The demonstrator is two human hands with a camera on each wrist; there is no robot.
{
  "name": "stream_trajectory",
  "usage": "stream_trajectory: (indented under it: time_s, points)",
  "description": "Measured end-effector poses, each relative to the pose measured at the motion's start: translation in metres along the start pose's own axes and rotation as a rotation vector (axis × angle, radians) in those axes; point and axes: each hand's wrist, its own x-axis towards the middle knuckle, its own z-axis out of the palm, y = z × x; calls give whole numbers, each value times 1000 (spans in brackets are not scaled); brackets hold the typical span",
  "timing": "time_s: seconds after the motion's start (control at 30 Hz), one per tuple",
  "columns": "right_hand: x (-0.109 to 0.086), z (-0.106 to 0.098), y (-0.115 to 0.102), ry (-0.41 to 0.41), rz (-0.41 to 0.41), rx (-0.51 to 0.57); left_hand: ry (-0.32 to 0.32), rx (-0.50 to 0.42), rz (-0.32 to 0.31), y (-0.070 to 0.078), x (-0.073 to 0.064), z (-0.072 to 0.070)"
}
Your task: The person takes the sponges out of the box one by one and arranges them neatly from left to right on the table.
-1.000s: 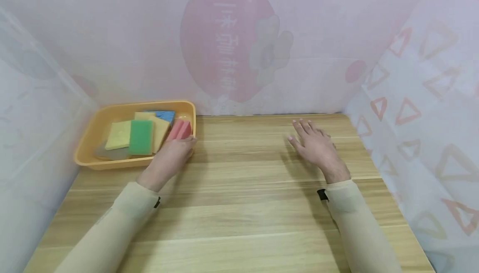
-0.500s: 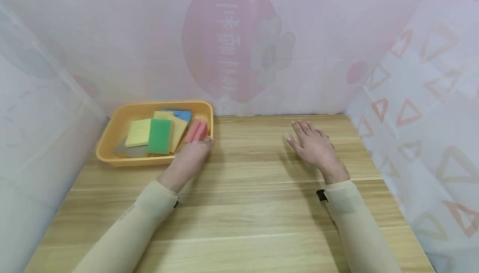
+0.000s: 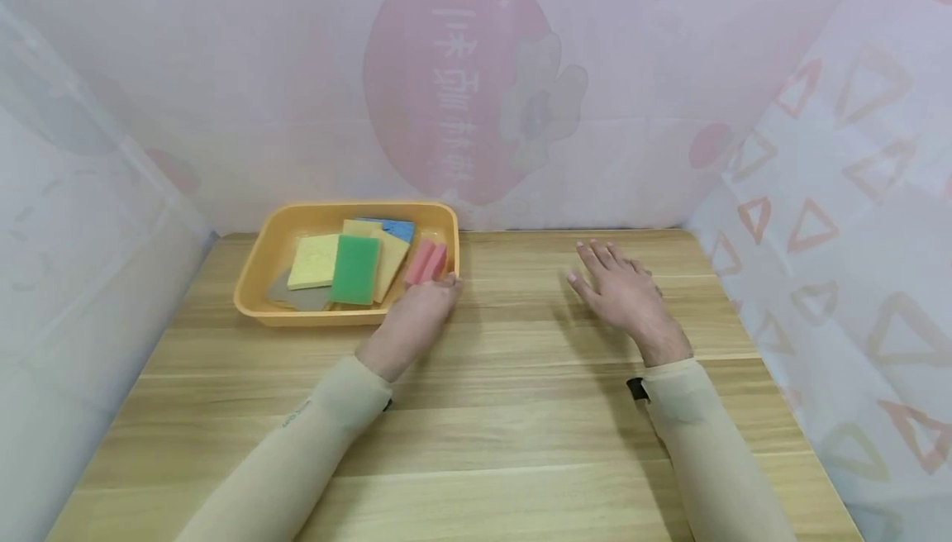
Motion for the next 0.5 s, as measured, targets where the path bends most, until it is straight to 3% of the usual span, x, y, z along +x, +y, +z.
stream_trajectory:
  time_s: [0.17, 0.2, 0.27, 0.4, 0.43, 0.5]
  points:
    - [0, -1, -2, -1, -1, 8, 1, -49, 20, 9, 14, 11]
    - [0, -2, -3, -1, -2, 9, 19, -40, 32, 3, 17, 25]
    - [0, -2, -4, -1, -4, 13, 14, -61, 32, 7, 21, 25]
    - [-2, -1, -15, 3, -1, 4, 4, -103, 28, 12, 18, 12]
    - [-2, -1, -18, 4, 1, 3, -14, -114, 19, 19, 15, -2]
    - [-3, -1, -21, 3, 4, 4, -10, -96, 31, 19, 13, -4]
